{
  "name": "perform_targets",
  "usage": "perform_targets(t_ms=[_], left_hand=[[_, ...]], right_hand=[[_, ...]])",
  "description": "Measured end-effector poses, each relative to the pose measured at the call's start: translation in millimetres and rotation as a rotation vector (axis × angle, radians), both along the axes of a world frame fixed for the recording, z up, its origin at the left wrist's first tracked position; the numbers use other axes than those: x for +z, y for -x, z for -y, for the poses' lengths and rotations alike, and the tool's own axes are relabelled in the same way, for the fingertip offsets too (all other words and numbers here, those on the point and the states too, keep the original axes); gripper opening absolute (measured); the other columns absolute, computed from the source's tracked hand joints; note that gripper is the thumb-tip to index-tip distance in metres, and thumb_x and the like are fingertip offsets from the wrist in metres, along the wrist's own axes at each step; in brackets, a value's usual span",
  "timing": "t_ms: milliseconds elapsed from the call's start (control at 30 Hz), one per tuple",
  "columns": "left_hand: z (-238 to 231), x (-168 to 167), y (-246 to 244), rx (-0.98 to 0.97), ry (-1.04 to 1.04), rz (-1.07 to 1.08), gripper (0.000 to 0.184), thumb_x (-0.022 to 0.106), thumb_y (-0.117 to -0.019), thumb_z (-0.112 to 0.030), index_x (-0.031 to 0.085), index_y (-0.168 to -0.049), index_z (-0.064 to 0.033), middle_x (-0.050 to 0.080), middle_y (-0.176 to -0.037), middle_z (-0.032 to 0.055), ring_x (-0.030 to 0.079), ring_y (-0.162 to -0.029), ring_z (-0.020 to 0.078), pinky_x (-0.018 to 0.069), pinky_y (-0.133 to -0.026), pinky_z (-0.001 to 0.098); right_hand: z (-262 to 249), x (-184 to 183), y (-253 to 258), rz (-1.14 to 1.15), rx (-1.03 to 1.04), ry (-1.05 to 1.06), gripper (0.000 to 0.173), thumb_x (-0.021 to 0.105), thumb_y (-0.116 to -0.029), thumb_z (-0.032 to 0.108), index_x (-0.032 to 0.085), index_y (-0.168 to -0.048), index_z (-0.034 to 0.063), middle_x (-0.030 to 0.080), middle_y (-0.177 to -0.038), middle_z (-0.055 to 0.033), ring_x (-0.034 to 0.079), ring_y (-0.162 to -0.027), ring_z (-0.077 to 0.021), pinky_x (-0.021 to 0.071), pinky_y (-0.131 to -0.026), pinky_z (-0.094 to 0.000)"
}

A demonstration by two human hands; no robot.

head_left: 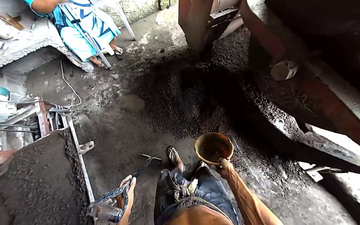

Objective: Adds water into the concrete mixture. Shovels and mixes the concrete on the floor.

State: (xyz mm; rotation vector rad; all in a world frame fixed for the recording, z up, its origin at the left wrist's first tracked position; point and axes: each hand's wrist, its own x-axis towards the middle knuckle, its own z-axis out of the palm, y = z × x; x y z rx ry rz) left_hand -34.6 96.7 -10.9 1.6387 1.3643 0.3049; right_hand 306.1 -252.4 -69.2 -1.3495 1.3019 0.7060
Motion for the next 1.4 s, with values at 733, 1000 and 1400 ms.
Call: perform_targets(t_ms=[733, 1000, 1400], left_hand=[[-53, -9, 7, 0.016, -0.009, 0.066, 0.037, 0.075, -0.0919, -0.021, 0.069, -0.122, -0.0005, 0.072, -0.121, 0.0102, 0.069, -0.11, 0.0163, 0.0562, -0.098, 0.0337], [-67, -11, -28, -0.072, -0.047, 0.11, 0.032, 0.078, -0.0885, -0.017, 0.072, -0.115, -0.0001, 0.074, -0.115, 0.0087, 0.07, -0.109, 0.0145, 0.0556, -0.1, 0.0318], [-77, -14, -47, -0.199, -0.035, 0.082, 0.037, 0.077, -0.0891, -0.022, 0.07, -0.118, -0.0005, 0.074, -0.113, 0.0094, 0.07, -0.106, 0.0136, 0.0557, -0.098, 0.0322]], right_hand=[[-287, -7, -85, 0.163, 0.248, -0.259, 0.043, 0.055, -0.1, 0.014, 0.042, -0.14, 0.0055, 0.061, -0.107, -0.0245, 0.068, -0.074, -0.0333, 0.0603, -0.055, -0.0467], [-246, -18, -41, -0.01, 0.231, -0.057, 0.055, 0.061, -0.0955, 0.015, 0.04, -0.145, 0.004, 0.055, -0.123, -0.0281, 0.068, -0.088, -0.037, 0.061, -0.064, -0.0501], [-257, 21, -192, 0.303, 0.017, -0.173, 0.053, 0.06, -0.0958, 0.013, 0.038, -0.144, 0.0066, 0.059, -0.115, -0.0248, 0.068, -0.079, -0.0328, 0.0606, -0.057, -0.0443]])
